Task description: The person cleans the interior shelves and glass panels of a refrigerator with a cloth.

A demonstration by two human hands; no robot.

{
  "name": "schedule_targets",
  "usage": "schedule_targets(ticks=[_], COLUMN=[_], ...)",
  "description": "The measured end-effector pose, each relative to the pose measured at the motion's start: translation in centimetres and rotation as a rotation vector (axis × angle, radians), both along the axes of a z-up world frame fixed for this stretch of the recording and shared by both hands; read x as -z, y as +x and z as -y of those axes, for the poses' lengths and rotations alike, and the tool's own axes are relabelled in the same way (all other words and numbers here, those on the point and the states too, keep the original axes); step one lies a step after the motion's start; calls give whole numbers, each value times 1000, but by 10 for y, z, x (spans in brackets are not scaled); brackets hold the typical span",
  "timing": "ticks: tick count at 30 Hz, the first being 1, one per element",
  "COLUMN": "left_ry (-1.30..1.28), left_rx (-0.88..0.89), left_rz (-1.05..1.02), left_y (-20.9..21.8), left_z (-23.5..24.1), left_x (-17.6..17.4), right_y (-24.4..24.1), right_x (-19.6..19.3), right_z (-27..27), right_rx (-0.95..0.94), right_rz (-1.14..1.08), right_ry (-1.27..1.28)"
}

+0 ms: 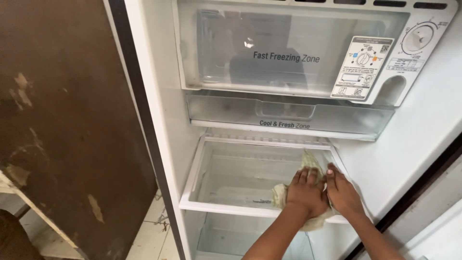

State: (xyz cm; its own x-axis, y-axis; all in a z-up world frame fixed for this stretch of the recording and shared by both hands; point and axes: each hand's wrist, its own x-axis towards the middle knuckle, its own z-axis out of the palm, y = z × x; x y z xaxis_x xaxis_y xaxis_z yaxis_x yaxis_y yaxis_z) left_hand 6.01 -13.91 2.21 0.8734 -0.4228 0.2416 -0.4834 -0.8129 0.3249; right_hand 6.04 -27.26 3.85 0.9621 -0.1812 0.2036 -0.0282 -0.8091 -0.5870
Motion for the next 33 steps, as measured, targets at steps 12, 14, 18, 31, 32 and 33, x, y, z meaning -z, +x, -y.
schedule_targets(ticks=[12,14,18,31,32,33], left_ry=[27,65,77,29,21,13], left_rx=[-572,-594,-642,-674,-687,-700], left_rz=[136,146,83,103,114,126], left_y=[-9,-37,-45,-37,-54,-69], left_z=[-247,-261,-264,-243,-240,-238], left_x=[13,18,11,19,18,16], right_y=[25,24,31,28,27,26], right_x=[48,47,45,42,41,40], right_z=[22,18,21,21,19,18], right_rx=[-139,-132,-150,-120,-111,-102], right_rz=[112,97,25,-37,-39,-39], right_ry=[-525,-513,-586,-600,-594,-589])
